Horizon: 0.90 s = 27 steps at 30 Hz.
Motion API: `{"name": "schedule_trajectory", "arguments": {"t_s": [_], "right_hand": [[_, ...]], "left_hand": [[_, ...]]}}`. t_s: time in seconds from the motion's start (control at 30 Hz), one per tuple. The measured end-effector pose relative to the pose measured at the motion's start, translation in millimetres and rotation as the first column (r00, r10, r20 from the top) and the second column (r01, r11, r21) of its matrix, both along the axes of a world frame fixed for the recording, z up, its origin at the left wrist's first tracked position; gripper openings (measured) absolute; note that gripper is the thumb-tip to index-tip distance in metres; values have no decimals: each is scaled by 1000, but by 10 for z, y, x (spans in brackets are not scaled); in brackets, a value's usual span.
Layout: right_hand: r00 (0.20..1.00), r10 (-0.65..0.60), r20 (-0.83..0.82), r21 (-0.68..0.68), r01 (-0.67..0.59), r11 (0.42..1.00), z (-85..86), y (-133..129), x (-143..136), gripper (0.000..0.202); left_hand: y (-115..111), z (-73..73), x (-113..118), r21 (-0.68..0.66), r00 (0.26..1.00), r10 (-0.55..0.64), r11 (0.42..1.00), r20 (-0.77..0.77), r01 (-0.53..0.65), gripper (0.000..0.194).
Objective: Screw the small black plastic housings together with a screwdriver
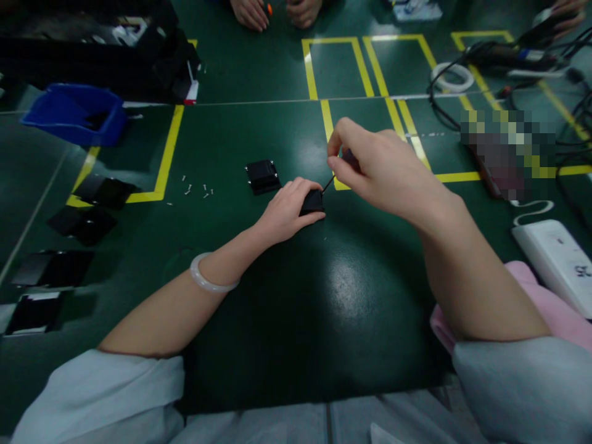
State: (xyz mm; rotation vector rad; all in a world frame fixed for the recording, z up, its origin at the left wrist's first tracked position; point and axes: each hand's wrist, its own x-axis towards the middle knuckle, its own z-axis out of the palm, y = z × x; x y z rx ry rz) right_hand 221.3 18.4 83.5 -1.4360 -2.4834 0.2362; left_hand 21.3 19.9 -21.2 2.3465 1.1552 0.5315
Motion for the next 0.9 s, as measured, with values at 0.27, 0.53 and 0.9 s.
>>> {"name": "schedule_trajectory", "arguments": {"t_s": [0.27,0.53,0.9], "right_hand": [[999,-32,-39,20,33,999,-22,-7,-25,24],[999,-11,-42,22,12,1000,-60,37,0,22],[997,10,-82,15,-9,1000,-74,38,32,24]], "left_hand": [[11,-12,-19,11,1000,-8,1000,6,8,40],[19,-32,-37,10,1000,-6,1000,18,6,41],[21,-30,-39,1,1000,-4,1000,-6,4,41]]}}
